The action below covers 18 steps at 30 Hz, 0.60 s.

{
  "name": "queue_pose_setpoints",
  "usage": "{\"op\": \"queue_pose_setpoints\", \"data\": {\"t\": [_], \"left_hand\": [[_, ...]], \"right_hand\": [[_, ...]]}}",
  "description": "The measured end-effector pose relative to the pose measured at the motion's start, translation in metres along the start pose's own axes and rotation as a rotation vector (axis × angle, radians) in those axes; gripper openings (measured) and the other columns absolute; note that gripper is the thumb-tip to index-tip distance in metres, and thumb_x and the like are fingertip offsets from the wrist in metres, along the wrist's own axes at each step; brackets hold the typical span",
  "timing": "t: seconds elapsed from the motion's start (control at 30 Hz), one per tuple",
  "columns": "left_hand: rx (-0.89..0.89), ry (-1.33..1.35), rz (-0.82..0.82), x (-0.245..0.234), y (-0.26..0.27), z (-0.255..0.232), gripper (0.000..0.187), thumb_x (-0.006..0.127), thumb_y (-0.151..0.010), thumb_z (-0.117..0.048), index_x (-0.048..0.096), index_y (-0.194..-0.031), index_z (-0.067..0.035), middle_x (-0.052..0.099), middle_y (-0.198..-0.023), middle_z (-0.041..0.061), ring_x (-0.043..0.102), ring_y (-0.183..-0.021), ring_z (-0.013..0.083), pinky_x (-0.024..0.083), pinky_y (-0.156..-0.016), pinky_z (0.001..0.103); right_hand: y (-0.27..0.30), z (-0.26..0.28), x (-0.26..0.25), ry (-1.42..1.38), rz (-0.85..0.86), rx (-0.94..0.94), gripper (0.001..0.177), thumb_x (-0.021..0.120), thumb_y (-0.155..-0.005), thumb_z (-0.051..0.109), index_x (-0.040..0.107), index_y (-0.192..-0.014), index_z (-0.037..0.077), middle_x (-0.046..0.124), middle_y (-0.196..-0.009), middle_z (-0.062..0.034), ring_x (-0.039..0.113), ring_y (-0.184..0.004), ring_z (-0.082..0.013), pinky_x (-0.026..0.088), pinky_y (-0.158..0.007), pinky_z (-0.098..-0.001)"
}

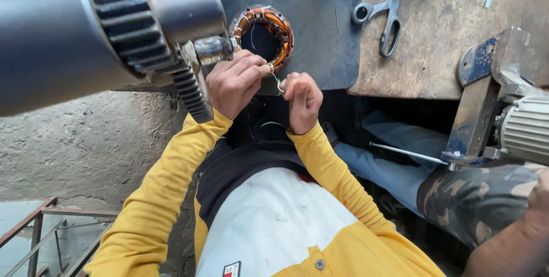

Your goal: The person winds a thin white wire around a copper-wound motor stator held in a vise. They repeatedly pull the wire through slots and wrap it around the stator's outer edge, securing the winding by hand.

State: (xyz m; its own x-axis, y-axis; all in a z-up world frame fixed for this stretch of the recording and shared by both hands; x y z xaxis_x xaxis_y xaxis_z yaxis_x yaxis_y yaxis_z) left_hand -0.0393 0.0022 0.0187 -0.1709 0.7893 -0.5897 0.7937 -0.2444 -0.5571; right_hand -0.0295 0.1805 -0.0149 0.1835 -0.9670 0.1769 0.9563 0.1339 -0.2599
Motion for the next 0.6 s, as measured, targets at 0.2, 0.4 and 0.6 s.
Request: {"op": "queue_pose_setpoints", "data": {"t": [0.2,0.4,0.6], "left_hand": [[-0.022,-0.068,-0.006,0.001,0.001,-0.005,0.019,0.075,-0.085,-0.003,0.072,-0.103,-0.009,0.072,-0.111,0.003,0.068,-0.113,0.0230,0.053,-0.093,0.038],[-0.063,-0.230,-0.115,0.009,0.006,-0.021,0.018,0.074,-0.087,-0.006,0.071,-0.105,-0.007,0.070,-0.113,0.006,0.066,-0.117,0.0263,0.052,-0.108,0.041],[-0.122,-0.188,-0.070,0.013,0.005,-0.015,0.016,0.073,-0.088,-0.004,0.071,-0.103,-0.007,0.072,-0.110,0.004,0.067,-0.113,0.0253,0.055,-0.099,0.037]], "right_hand": [[-0.035,0.003,-0.020,0.597,0.126,-0.071,0.021,0.056,-0.111,0.018,0.065,-0.100,0.002,0.059,-0.086,-0.0087,0.057,-0.077,-0.0199,0.047,-0.072,-0.0295],[-0.053,0.042,0.001,0.843,0.509,-0.322,0.023,0.075,-0.096,0.007,0.069,-0.118,0.002,0.059,-0.100,-0.0118,0.059,-0.093,-0.0291,0.051,-0.083,-0.0377],[-0.068,0.025,-0.007,0.856,0.627,-0.336,0.025,0.082,-0.091,0.014,0.075,-0.114,0.006,0.060,-0.095,-0.0079,0.057,-0.088,-0.0279,0.050,-0.082,-0.0381]]}}
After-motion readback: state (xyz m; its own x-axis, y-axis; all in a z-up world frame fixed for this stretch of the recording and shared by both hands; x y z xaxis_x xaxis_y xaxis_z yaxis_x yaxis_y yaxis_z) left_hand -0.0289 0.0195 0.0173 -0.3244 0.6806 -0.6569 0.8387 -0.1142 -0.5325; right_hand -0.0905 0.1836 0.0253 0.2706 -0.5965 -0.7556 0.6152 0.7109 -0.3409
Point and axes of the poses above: each hand's wrist, its own y-axis away from the middle knuckle, its own x-axis out of the palm, z = x × y, the point moved 4 cm from there along -y, towards the middle knuckle
